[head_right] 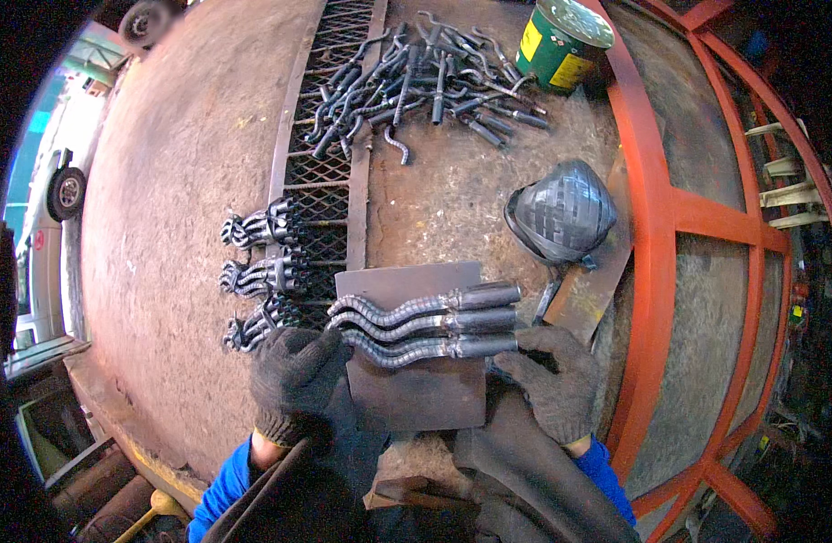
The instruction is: The person sits on the floor and bundles several curved metal rods together using a black strap. They wrap the strap around the rods, pull it tight, and secure it to hold the bundle in place.
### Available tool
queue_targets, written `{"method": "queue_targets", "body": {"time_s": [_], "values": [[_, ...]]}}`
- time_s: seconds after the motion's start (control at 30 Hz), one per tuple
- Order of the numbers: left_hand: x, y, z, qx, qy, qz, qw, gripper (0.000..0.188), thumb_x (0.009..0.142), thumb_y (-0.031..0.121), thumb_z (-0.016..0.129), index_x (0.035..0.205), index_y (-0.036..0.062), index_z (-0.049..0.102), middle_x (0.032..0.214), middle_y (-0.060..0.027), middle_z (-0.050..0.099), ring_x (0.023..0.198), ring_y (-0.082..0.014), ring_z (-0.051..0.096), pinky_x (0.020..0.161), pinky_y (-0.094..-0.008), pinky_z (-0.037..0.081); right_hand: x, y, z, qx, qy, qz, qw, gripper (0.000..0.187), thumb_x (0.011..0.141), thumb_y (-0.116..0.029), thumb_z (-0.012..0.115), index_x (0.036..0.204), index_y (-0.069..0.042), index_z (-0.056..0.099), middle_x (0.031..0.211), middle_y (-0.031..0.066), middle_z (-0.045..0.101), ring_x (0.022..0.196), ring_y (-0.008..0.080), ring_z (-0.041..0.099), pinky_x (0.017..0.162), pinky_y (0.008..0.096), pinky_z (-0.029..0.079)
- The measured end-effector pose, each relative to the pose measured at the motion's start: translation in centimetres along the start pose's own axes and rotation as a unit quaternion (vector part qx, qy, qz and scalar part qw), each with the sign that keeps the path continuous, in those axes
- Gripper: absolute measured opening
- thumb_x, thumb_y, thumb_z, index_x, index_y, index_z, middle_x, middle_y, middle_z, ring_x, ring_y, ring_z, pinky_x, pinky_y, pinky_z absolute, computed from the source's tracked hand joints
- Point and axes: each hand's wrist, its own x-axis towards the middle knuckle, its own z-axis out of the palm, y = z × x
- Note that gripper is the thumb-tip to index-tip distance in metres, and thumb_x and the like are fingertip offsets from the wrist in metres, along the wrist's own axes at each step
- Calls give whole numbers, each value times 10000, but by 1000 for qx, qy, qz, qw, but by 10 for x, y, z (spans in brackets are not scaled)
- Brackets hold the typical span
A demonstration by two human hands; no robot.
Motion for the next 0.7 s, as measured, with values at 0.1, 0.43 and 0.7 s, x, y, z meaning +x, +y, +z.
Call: {"method": "queue_targets", "body": {"time_s": [0.1,0.43,0.7], "values": [[-3,6,-3,-26,-40,-45,998,275,760,143,628,1029,112,674,892,-135,655,855,-358,595,726,-473,465,0,1,2,-12,6,1,1000,303,701,-48,843,963,-45,690,949,79,663,844,169,636,766,306,532],[-1,1,6,7,-11,-30,999,209,737,164,732,934,97,711,813,-115,649,762,-334,608,671,-435,477,-1,4,7,-39,27,-43,998,292,711,-79,846,952,-52,683,924,84,660,836,178,633,754,315,527],[2,3,9,3,33,-47,998,233,726,180,780,921,86,692,811,-112,645,782,-312,620,667,-415,485,2,-2,2,-54,5,-40,998,264,747,-74,815,970,-39,679,892,83,661,812,173,627,744,312,515]]}}
